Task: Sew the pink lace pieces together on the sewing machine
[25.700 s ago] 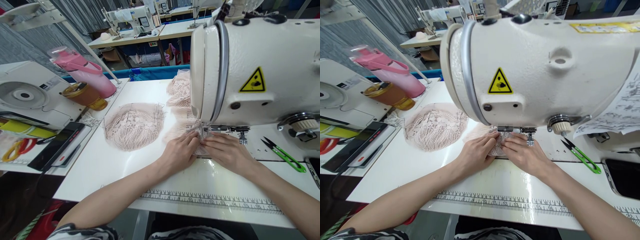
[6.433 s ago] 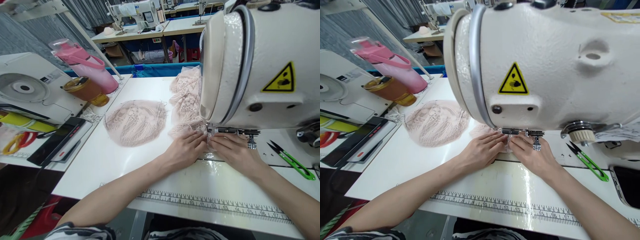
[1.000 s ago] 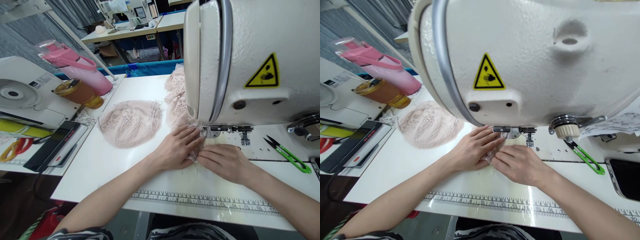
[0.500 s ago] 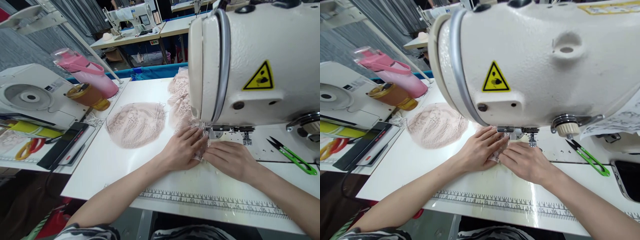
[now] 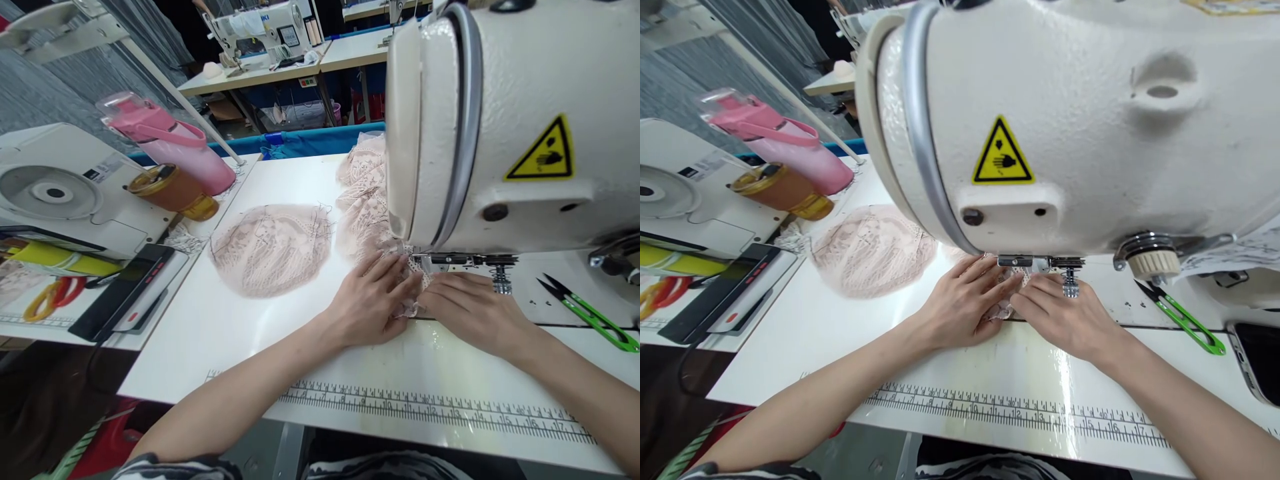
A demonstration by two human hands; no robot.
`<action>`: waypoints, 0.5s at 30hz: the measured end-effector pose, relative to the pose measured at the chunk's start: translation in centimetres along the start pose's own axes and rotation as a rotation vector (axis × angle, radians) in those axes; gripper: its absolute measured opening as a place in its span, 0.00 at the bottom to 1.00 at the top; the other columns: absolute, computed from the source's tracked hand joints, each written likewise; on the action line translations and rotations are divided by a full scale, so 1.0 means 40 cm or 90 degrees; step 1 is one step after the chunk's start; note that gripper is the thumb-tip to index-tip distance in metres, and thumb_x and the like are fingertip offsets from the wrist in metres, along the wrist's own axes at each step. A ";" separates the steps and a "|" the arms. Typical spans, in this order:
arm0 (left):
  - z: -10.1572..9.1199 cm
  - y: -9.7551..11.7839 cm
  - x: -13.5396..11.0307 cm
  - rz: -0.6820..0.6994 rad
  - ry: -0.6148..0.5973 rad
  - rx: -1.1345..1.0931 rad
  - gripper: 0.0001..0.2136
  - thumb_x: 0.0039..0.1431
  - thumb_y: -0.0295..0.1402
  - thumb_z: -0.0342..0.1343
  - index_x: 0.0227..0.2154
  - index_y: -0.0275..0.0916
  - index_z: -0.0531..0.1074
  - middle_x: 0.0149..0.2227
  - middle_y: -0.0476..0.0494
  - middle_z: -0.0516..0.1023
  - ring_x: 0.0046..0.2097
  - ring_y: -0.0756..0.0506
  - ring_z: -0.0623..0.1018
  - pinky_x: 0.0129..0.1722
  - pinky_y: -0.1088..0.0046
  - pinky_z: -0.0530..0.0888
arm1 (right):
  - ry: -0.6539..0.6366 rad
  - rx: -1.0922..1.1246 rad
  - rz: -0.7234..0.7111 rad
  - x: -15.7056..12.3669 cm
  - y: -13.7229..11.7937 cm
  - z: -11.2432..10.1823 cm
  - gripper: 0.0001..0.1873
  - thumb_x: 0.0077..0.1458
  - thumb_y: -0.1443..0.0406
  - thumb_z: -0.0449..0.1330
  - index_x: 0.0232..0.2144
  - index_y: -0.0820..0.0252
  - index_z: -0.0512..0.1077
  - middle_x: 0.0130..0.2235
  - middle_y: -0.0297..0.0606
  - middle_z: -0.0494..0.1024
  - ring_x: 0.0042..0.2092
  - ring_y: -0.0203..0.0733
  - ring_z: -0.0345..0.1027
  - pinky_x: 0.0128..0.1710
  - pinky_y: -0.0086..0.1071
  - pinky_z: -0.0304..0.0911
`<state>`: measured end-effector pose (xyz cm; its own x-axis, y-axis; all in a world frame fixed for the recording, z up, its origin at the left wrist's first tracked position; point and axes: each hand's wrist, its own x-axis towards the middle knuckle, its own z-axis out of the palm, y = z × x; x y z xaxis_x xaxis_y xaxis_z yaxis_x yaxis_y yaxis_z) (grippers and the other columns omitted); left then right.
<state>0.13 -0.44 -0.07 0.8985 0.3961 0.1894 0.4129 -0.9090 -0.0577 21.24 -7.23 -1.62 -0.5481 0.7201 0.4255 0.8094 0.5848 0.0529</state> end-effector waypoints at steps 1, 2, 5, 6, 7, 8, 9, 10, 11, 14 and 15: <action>0.001 0.001 0.000 -0.003 -0.001 -0.002 0.27 0.58 0.42 0.48 0.59 0.37 0.62 0.55 0.38 0.71 0.61 0.37 0.63 0.60 0.57 0.59 | 0.001 -0.005 0.005 0.001 0.001 -0.002 0.14 0.58 0.74 0.48 0.39 0.55 0.70 0.39 0.35 0.77 0.44 0.36 0.68 0.41 0.29 0.63; 0.002 0.002 0.001 -0.006 -0.002 -0.004 0.27 0.58 0.42 0.48 0.59 0.37 0.62 0.55 0.39 0.70 0.61 0.37 0.63 0.60 0.57 0.59 | 0.003 -0.010 0.009 0.002 0.002 -0.003 0.14 0.58 0.74 0.48 0.39 0.55 0.70 0.39 0.35 0.77 0.44 0.35 0.68 0.41 0.29 0.62; 0.003 0.003 0.003 -0.009 -0.002 -0.016 0.27 0.58 0.41 0.49 0.59 0.38 0.62 0.55 0.39 0.70 0.62 0.36 0.63 0.60 0.57 0.60 | 0.008 -0.027 0.010 0.003 0.005 -0.005 0.13 0.58 0.74 0.50 0.38 0.56 0.70 0.38 0.34 0.77 0.43 0.35 0.68 0.43 0.29 0.61; 0.003 0.003 0.004 -0.009 -0.001 -0.020 0.26 0.58 0.41 0.49 0.59 0.38 0.61 0.56 0.39 0.70 0.62 0.36 0.63 0.60 0.57 0.60 | 0.011 -0.034 0.011 0.003 0.006 -0.004 0.12 0.58 0.74 0.50 0.38 0.56 0.70 0.38 0.34 0.77 0.43 0.35 0.69 0.43 0.29 0.61; 0.003 0.003 0.005 -0.008 0.000 -0.024 0.26 0.59 0.41 0.48 0.60 0.39 0.61 0.56 0.39 0.69 0.62 0.36 0.63 0.60 0.57 0.60 | 0.016 -0.041 0.012 0.002 0.006 -0.003 0.12 0.58 0.74 0.51 0.39 0.56 0.70 0.38 0.34 0.77 0.44 0.36 0.69 0.43 0.29 0.61; 0.003 0.002 0.005 -0.009 0.002 -0.027 0.26 0.59 0.41 0.48 0.60 0.39 0.61 0.56 0.39 0.69 0.62 0.36 0.63 0.59 0.56 0.61 | 0.022 -0.049 0.014 0.002 0.007 -0.001 0.11 0.57 0.73 0.52 0.39 0.56 0.70 0.39 0.34 0.77 0.44 0.36 0.69 0.43 0.29 0.61; 0.004 0.001 0.005 -0.009 0.006 -0.030 0.26 0.59 0.41 0.48 0.60 0.39 0.60 0.56 0.38 0.69 0.62 0.36 0.63 0.59 0.56 0.61 | 0.026 -0.056 0.015 0.002 0.008 0.000 0.11 0.57 0.73 0.53 0.40 0.57 0.70 0.39 0.34 0.77 0.45 0.36 0.69 0.44 0.30 0.62; 0.005 0.000 0.005 -0.009 0.012 -0.030 0.26 0.60 0.41 0.48 0.60 0.38 0.60 0.57 0.38 0.69 0.62 0.36 0.63 0.59 0.55 0.61 | 0.028 -0.059 0.015 0.002 0.009 0.001 0.11 0.57 0.73 0.53 0.41 0.57 0.69 0.40 0.34 0.77 0.45 0.36 0.69 0.45 0.30 0.62; 0.007 -0.001 0.004 -0.005 0.023 -0.029 0.25 0.60 0.41 0.48 0.59 0.38 0.61 0.57 0.38 0.68 0.62 0.36 0.63 0.59 0.55 0.62 | 0.029 -0.058 0.014 0.003 0.009 0.000 0.10 0.57 0.73 0.54 0.41 0.57 0.69 0.40 0.34 0.77 0.45 0.36 0.69 0.46 0.31 0.62; 0.014 -0.002 0.002 0.051 0.091 -0.012 0.19 0.63 0.36 0.47 0.54 0.36 0.67 0.56 0.41 0.69 0.60 0.40 0.66 0.61 0.57 0.62 | 0.019 -0.027 0.010 0.005 0.010 -0.005 0.10 0.58 0.72 0.53 0.40 0.56 0.69 0.38 0.32 0.78 0.43 0.35 0.69 0.47 0.31 0.62; 0.016 -0.002 0.001 0.076 0.116 -0.006 0.16 0.64 0.33 0.47 0.51 0.35 0.69 0.55 0.42 0.71 0.59 0.42 0.67 0.61 0.60 0.63 | 0.017 -0.013 0.008 0.006 0.010 -0.007 0.10 0.59 0.72 0.53 0.40 0.55 0.70 0.37 0.31 0.78 0.42 0.34 0.69 0.46 0.31 0.63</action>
<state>0.23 -0.29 -0.68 0.8985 0.2560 0.3565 0.3027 -0.9496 -0.0812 21.49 -6.93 -1.22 -0.5317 0.7172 0.4504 0.8208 0.5674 0.0655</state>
